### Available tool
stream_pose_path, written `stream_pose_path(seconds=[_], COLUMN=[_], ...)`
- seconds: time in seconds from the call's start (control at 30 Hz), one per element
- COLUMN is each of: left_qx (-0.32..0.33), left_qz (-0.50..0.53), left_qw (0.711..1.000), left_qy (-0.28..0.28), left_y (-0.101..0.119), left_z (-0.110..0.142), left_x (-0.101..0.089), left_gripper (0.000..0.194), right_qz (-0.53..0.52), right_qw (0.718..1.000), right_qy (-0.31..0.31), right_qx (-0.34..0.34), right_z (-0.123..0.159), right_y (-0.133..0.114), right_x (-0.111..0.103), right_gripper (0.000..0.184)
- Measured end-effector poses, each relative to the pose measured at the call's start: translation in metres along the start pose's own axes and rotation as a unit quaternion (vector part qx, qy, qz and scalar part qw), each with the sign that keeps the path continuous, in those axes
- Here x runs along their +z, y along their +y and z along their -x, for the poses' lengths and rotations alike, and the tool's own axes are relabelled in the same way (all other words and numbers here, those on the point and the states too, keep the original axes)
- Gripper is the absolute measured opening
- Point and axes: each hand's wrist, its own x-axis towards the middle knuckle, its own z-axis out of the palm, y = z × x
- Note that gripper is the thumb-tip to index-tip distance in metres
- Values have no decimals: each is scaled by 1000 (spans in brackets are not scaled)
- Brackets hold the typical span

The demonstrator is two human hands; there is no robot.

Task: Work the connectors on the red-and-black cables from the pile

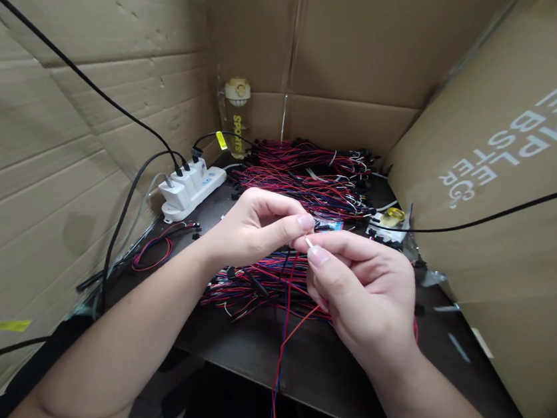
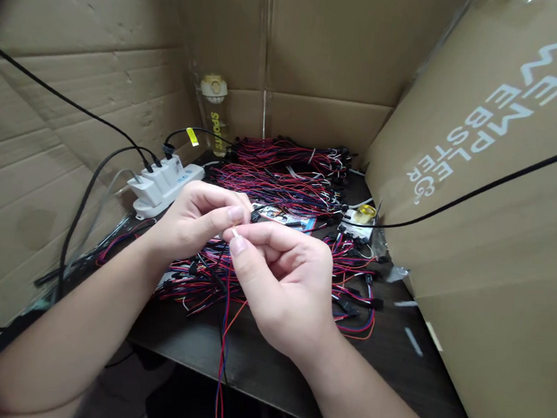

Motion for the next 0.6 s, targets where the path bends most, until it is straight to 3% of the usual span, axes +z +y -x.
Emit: stream_pose_path(seconds=[0.17,0.4,0.6], left_qx=[6,25,43], left_qz=[-5,16,24], left_qw=[1000,999,998], left_qy=[-7,-35,-47], left_y=[-3,-3,-1], left_z=[1,3,5], left_x=[-2,-8,-13], left_gripper=[40,32,28], right_qz=[-7,-32,-18], right_qw=[999,995,997], right_qy=[-20,-52,-49], right_qx=[27,74,55], right_z=[-3,-5,-3], right_y=[-2,-5,-2], right_x=[0,0,-4], right_gripper=[24,13,14])
